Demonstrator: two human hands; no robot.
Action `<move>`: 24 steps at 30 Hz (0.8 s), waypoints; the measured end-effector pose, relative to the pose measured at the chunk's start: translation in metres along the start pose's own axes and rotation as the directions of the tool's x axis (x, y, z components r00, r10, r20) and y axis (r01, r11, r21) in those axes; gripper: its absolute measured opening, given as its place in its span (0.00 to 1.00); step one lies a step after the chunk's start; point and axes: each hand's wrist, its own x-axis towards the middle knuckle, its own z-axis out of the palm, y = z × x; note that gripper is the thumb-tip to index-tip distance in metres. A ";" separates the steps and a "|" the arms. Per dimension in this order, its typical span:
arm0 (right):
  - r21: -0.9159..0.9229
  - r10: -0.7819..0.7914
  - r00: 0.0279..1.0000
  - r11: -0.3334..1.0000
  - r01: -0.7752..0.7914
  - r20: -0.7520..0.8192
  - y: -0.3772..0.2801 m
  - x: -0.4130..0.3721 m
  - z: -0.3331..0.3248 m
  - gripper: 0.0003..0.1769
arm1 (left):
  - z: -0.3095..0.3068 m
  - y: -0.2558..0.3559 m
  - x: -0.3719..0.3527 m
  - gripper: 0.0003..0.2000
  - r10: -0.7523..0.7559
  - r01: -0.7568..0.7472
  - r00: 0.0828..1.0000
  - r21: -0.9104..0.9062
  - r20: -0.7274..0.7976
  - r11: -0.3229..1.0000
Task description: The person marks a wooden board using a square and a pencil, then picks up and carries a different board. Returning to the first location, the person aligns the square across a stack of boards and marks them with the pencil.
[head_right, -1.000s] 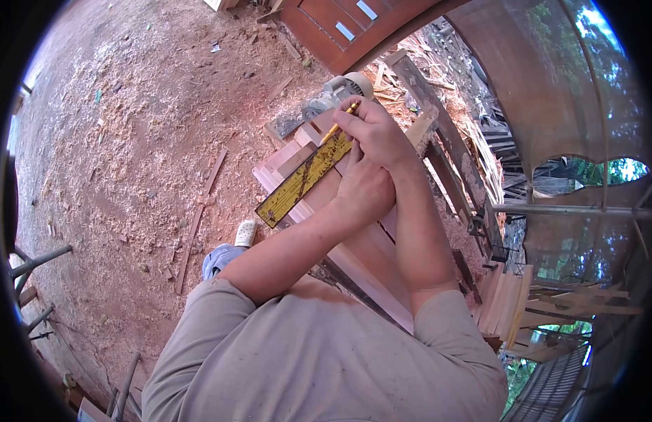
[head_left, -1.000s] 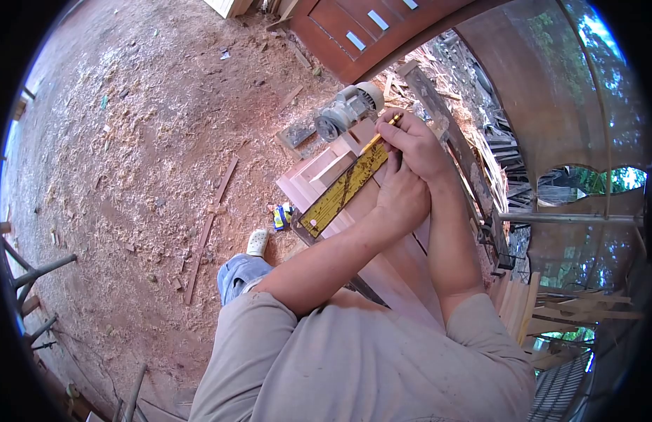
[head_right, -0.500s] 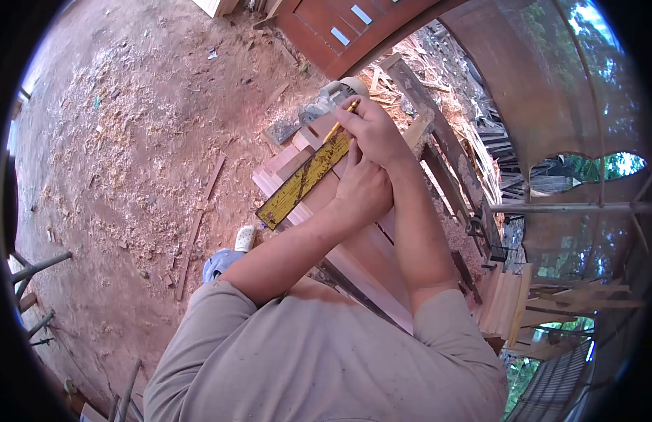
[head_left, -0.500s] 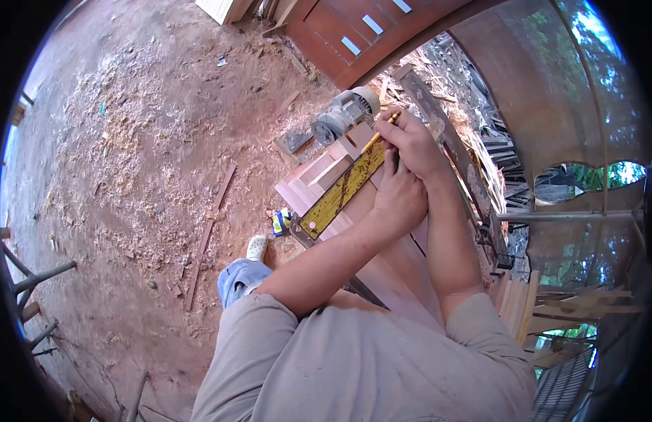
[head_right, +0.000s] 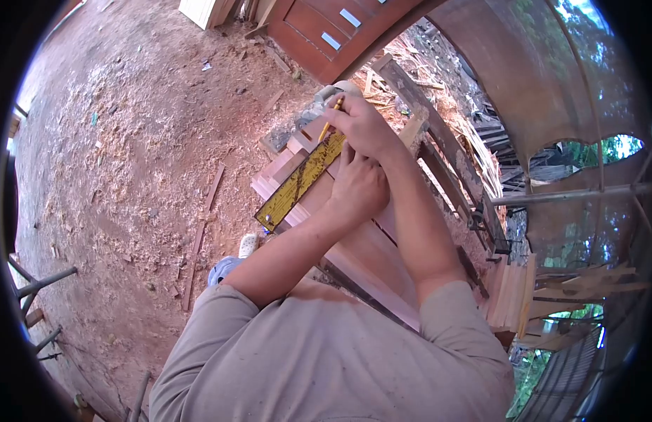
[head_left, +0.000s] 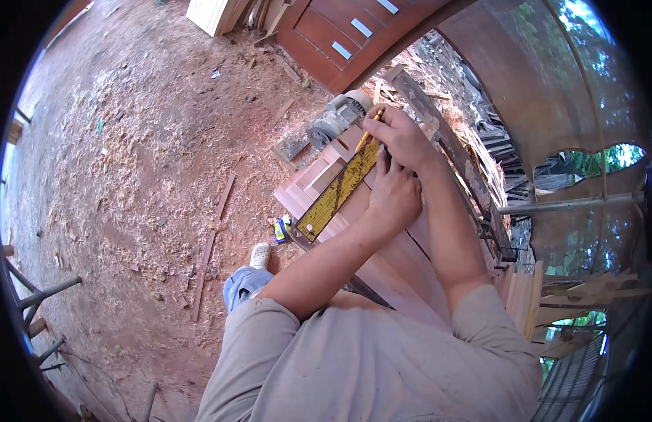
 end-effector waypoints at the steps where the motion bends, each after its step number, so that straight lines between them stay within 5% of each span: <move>1: 0.015 -0.043 0.999 0.999 0.043 -0.017 0.002 0.000 0.003 0.07 | 0.005 -0.001 -0.001 0.19 0.011 -0.012 0.998 -0.017 -0.061 1.000; 4: -0.042 -0.085 0.994 0.996 0.082 -0.062 0.003 -0.004 0.020 0.13 | 0.011 -0.004 0.002 0.19 0.024 -0.042 0.996 -0.209 -0.089 0.977; 7: -0.239 -0.074 0.994 0.969 0.053 -0.081 0.004 -0.007 0.022 0.17 | -0.010 0.001 0.005 0.21 0.059 -0.031 0.987 -0.184 0.148 0.982; 9: -0.356 -0.098 0.991 0.933 0.059 -0.092 0.005 -0.009 0.024 0.20 | 0.001 -0.001 0.000 0.21 0.071 -0.055 0.994 -0.178 0.087 0.983; 11: -0.274 -0.097 0.990 0.959 0.065 -0.104 0.004 -0.011 0.025 0.19 | 0.003 0.001 -0.002 0.22 0.087 -0.081 0.996 -0.174 0.028 0.981; 13: -0.195 -0.101 0.989 0.978 0.078 -0.112 0.003 -0.012 0.020 0.19 | -0.003 0.003 0.002 0.22 0.105 -0.110 0.993 0.097 0.056 0.989; 15: -0.391 -0.102 0.973 0.920 0.013 -0.208 0.004 -0.007 0.011 0.16 | -0.010 0.004 0.001 0.23 0.094 -0.094 0.996 0.064 0.010 0.993; 19: -0.394 -0.048 0.968 0.918 -0.054 -0.245 0.003 -0.006 0.013 0.18 | 0.000 0.001 0.001 0.25 0.042 -0.038 0.998 -0.073 0.048 0.997; 22: -0.414 -0.142 0.985 0.906 0.089 -0.100 -0.002 -0.012 0.020 0.18 | 0.040 -0.012 -0.003 0.26 0.202 -0.202 0.979 0.093 0.005 0.975; 24: -0.373 -0.146 0.979 0.924 0.083 -0.145 0.000 -0.009 0.014 0.19 | 0.006 -0.001 0.003 0.26 0.112 -0.113 0.993 0.049 0.028 0.992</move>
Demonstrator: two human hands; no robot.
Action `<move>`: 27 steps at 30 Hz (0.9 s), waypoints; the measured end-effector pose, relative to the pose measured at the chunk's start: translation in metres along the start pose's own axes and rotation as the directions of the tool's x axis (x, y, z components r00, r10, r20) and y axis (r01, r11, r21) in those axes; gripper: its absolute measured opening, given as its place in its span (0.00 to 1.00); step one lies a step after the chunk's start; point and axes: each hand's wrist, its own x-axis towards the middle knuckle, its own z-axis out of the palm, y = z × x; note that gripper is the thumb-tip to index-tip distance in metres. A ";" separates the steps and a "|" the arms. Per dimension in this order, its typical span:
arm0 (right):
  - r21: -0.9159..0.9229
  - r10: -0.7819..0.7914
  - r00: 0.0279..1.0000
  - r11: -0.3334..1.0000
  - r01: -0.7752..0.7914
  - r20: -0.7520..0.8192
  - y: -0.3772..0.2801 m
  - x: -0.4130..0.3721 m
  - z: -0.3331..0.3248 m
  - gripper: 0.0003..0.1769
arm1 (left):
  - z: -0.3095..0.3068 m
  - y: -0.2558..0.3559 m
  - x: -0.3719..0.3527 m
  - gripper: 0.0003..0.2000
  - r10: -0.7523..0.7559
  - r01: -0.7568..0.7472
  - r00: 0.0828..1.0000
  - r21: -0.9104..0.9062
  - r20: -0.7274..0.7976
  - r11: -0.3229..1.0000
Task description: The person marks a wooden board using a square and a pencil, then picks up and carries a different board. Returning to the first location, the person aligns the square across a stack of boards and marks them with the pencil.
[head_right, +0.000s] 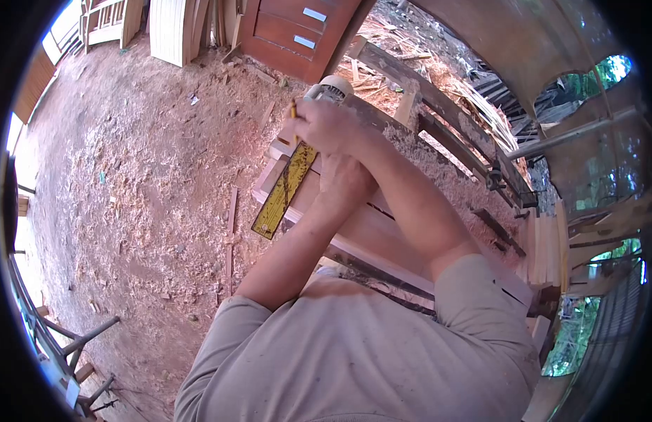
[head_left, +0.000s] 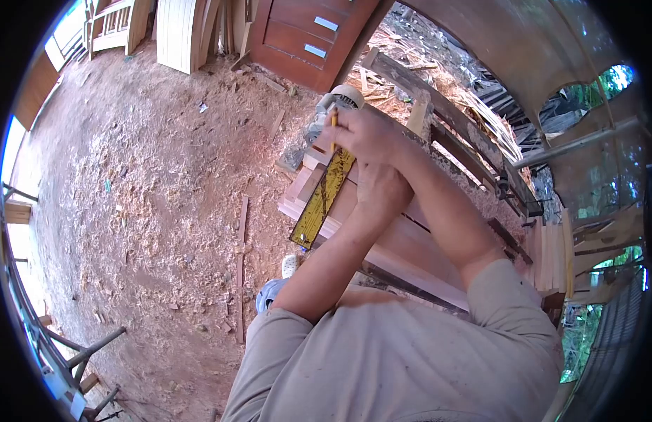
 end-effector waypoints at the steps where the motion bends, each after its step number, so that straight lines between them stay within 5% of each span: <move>1: 0.002 0.003 1.000 1.000 -0.003 -0.003 0.004 0.007 -0.005 0.19 | -0.013 0.003 0.002 0.26 -0.092 0.093 0.995 -0.045 0.029 0.995; 4: -0.161 0.136 0.990 0.977 -0.141 -0.043 0.010 0.019 -0.016 0.21 | -0.013 0.002 0.002 0.27 -0.078 0.077 0.997 0.024 0.008 0.997; 8: -0.370 -0.168 0.981 0.921 0.120 -0.101 -0.004 0.012 -0.005 0.17 | -0.007 0.002 0.001 0.27 -0.077 0.070 0.994 -0.092 -0.075 0.993; 10: -0.427 -0.253 0.964 0.883 0.194 -0.084 -0.013 -0.001 0.008 0.16 | -0.001 -0.003 -0.005 0.27 -0.158 0.160 0.987 -0.440 0.042 0.883; 11: -0.394 -0.310 0.949 0.880 0.267 -0.051 -0.020 -0.008 0.013 0.15 | 0.010 -0.004 -0.012 0.27 -0.158 0.165 0.986 -0.438 0.052 0.884; 13: -0.284 -0.319 0.947 0.906 0.315 0.031 -0.038 -0.021 0.017 0.14 | 0.033 -0.007 -0.023 0.27 -0.019 -0.006 0.933 -0.066 -0.360 0.998; 17: -0.096 -0.096 0.982 0.989 0.112 0.161 -0.027 -0.011 0.011 0.16 | 0.020 -0.006 -0.015 0.27 0.048 -0.046 0.955 0.015 -0.293 0.999; 20: 0.108 0.080 0.993 0.990 -0.089 0.083 0.000 0.012 -0.001 0.18 | -0.001 -0.005 0.000 0.25 -0.048 0.014 0.989 -0.236 -0.138 0.972; 22: -0.258 0.041 0.990 0.963 -0.076 -0.138 0.015 0.023 -0.008 0.18 | -0.016 0.000 0.001 0.21 -0.063 0.054 0.997 -0.175 -0.046 0.983; 23: -0.253 0.050 0.987 0.964 -0.087 -0.150 0.017 0.019 -0.010 0.18 | -0.015 0.001 0.000 0.21 -0.049 0.042 0.998 -0.175 -0.038 0.984; 25: 0.112 0.057 0.951 0.993 -0.024 -0.304 0.020 0.010 -0.022 0.17 | -0.012 0.002 0.001 0.17 -0.090 0.085 0.995 -0.121 -0.042 0.989; 27: 0.203 0.117 0.882 0.979 -0.025 -0.456 0.043 -0.001 -0.024 0.17 | -0.017 0.002 0.002 0.16 -0.081 0.081 0.997 -0.095 0.004 0.992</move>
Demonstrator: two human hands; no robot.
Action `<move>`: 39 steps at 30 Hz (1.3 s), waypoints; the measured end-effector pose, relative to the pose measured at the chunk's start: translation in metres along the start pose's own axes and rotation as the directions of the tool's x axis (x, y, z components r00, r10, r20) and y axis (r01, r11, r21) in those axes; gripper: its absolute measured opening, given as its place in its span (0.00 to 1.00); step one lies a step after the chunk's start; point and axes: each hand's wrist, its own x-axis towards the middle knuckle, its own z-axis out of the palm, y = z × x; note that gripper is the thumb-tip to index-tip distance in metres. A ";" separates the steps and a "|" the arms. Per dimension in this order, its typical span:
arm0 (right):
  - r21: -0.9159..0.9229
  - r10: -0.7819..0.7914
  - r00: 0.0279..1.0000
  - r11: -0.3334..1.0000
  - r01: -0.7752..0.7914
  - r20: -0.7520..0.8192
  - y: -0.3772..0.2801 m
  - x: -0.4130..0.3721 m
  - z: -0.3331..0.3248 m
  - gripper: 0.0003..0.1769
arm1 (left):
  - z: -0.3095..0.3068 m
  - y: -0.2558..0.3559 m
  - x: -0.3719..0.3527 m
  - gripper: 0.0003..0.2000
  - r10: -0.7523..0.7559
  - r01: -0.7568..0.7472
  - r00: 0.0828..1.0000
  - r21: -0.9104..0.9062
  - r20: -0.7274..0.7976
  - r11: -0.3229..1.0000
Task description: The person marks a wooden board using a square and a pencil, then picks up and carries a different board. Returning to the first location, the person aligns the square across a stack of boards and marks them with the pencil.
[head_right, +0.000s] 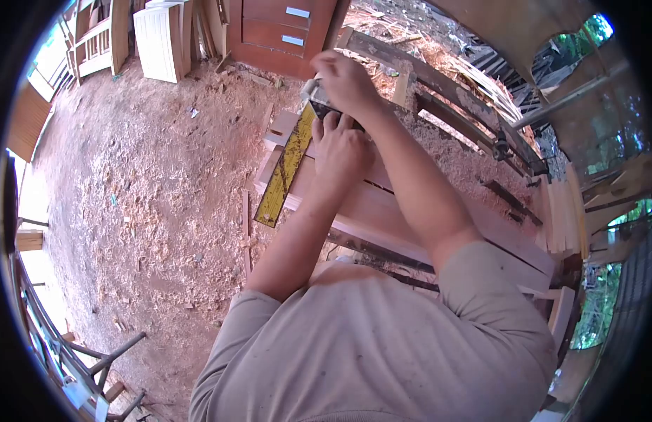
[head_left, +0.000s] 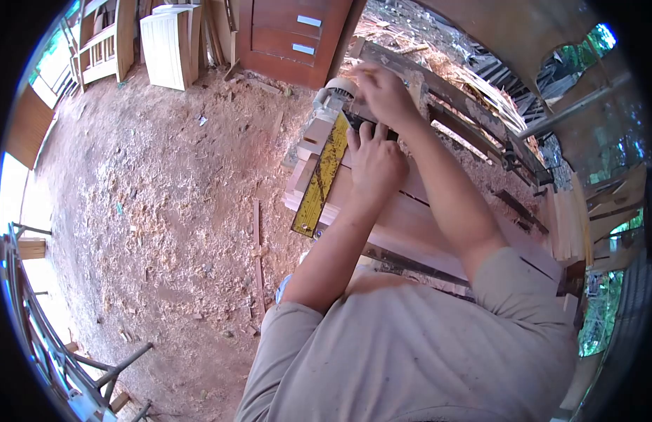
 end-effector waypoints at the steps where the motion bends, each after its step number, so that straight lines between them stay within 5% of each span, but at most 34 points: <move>1: 0.098 0.057 0.985 0.994 -0.041 -0.163 0.017 -0.006 -0.006 0.17 | -0.003 0.000 -0.001 0.15 -0.004 0.003 0.998 0.028 0.060 1.000; 4: 0.018 0.154 0.963 0.988 -0.154 -0.222 0.057 -0.028 -0.033 0.16 | -0.002 0.000 -0.002 0.14 0.011 -0.015 0.998 0.076 0.055 0.997; 6: 0.161 0.426 0.904 0.895 -0.415 -0.035 0.070 -0.047 -0.044 0.15 | 0.006 -0.001 -0.003 0.12 0.034 -0.031 0.999 0.093 -0.023 0.995; 7: 0.164 0.430 0.902 0.893 -0.418 -0.041 0.070 -0.054 -0.046 0.15 | 0.010 -0.003 -0.004 0.10 0.057 -0.047 0.994 0.107 -0.094 0.993; 9: 0.446 0.630 0.751 0.625 -0.641 0.197 0.060 -0.070 -0.049 0.15 | 0.002 -0.003 -0.003 0.11 0.085 -0.085 0.996 0.044 -0.004 0.995; 11: 0.490 0.629 0.745 0.589 -0.642 0.220 0.065 -0.078 -0.051 0.09 | 0.000 -0.003 -0.001 0.11 0.121 -0.120 0.990 -0.007 0.076 0.993; 13: 0.501 0.582 0.743 0.560 -0.661 0.330 0.082 -0.081 -0.052 0.09 | 0.008 -0.005 -0.001 0.10 0.128 -0.128 0.992 0.007 -0.001 0.992; 17: 0.576 0.529 0.786 0.551 -0.604 0.319 0.081 -0.089 -0.046 0.09 | 0.007 -0.003 -0.005 0.09 0.143 -0.143 0.990 0.000 -0.008 0.990; 20: 0.645 0.463 0.828 0.536 -0.545 0.315 0.087 -0.089 -0.047 0.11 | 0.012 0.011 -0.024 0.11 0.179 -0.189 0.971 -0.051 -0.157 0.981; 23: 0.767 0.607 0.773 0.402 -0.499 0.184 0.104 -0.084 -0.047 0.12 | 0.010 0.027 -0.048 0.11 0.228 -0.232 0.972 -0.062 -0.063 0.971; 26: 0.738 0.747 0.664 0.464 -0.490 -0.027 0.114 -0.084 -0.062 0.10 | 0.006 0.027 -0.056 0.11 0.407 -0.403 0.913 -0.159 -0.003 0.901; 31: 0.758 0.746 0.657 0.489 -0.431 -0.107 0.110 -0.089 -0.065 0.09 | 0.003 0.025 -0.054 0.10 0.411 -0.388 0.908 -0.213 0.078 0.897; 39: 0.589 0.782 0.582 0.585 -0.558 -0.225 0.096 -0.090 -0.058 0.20 | -0.003 0.026 -0.054 0.09 0.431 -0.394 0.898 -0.274 0.090 0.878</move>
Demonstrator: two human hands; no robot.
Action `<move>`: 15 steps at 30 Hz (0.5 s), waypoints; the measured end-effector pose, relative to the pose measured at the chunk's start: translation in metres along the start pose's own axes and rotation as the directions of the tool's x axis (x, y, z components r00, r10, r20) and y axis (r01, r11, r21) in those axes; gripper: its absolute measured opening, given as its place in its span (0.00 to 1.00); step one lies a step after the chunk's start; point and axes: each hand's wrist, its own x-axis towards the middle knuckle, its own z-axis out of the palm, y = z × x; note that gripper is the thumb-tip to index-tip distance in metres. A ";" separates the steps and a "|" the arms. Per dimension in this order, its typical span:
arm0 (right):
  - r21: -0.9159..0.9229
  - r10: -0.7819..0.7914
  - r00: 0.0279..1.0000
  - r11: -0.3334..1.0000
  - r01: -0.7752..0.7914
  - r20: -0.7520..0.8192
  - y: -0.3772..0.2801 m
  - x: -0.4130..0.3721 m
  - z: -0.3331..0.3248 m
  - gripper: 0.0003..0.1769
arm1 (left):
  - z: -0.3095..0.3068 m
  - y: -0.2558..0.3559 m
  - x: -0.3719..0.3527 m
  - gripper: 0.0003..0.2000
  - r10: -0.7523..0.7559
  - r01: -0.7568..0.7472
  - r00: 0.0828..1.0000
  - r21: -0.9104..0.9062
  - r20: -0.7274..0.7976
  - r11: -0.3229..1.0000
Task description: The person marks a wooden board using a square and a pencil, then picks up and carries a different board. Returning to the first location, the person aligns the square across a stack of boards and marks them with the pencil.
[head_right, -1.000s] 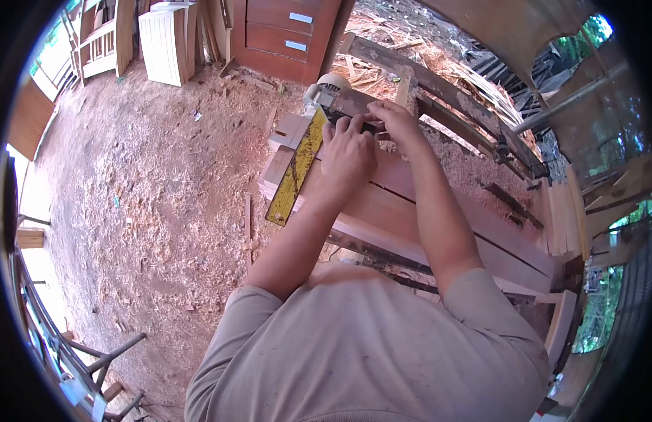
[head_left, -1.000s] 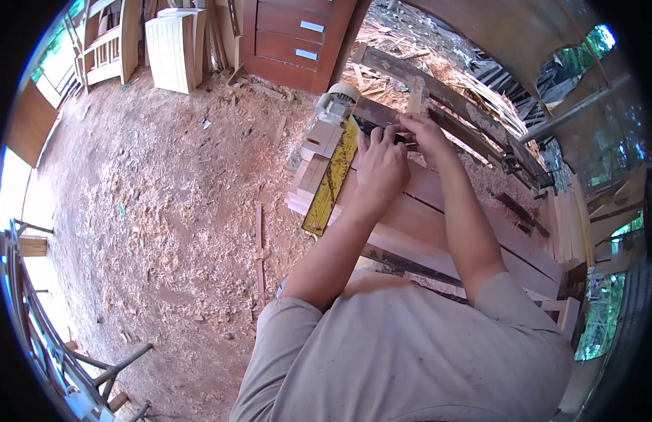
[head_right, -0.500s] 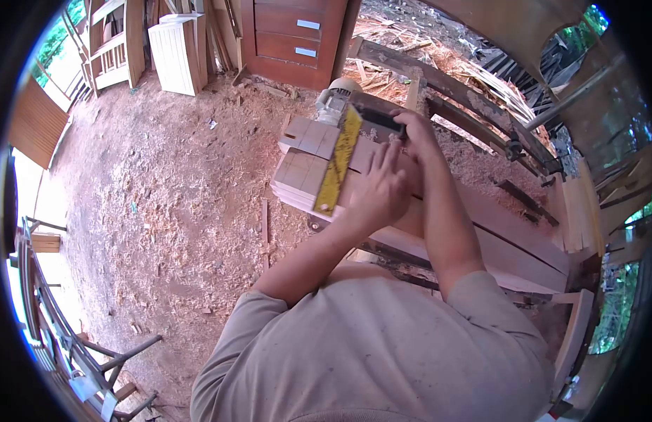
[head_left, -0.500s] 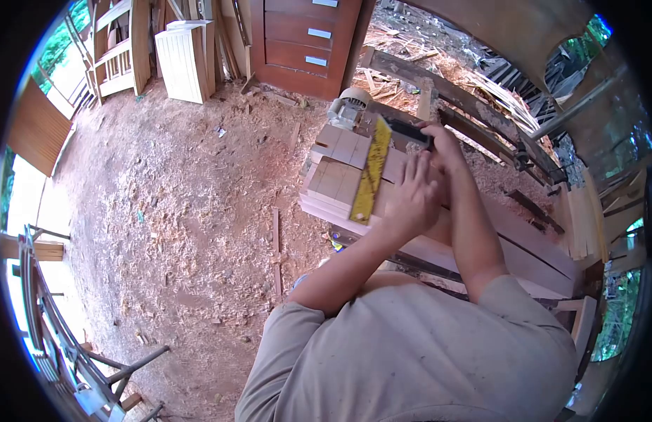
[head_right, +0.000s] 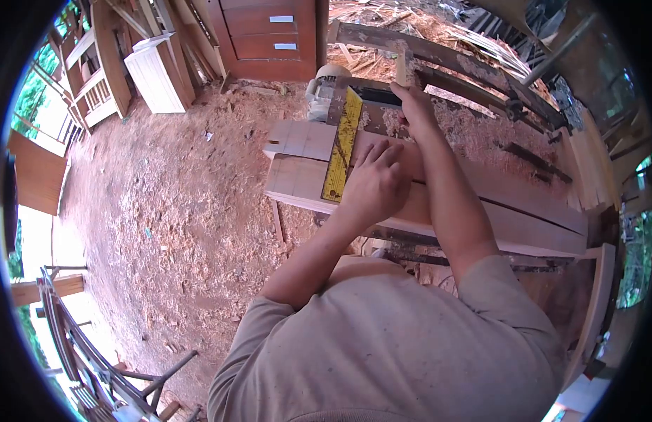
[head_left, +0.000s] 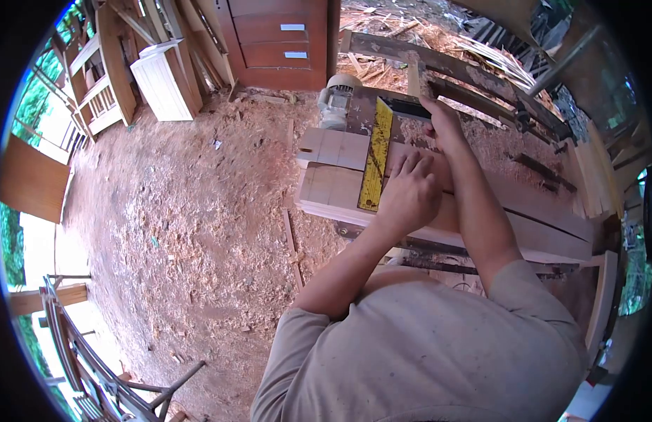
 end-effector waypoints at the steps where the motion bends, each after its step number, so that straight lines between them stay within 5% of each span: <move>1: -0.013 -0.004 1.000 1.000 0.004 0.011 0.000 0.000 0.000 0.20 | -0.002 -0.001 0.001 0.09 0.009 -0.008 1.000 -0.010 0.008 1.000; 15: -0.193 -0.008 0.999 0.981 0.015 0.039 0.000 -0.003 0.003 0.20 | -0.002 -0.002 0.002 0.08 0.011 -0.012 1.000 -0.047 -0.016 0.999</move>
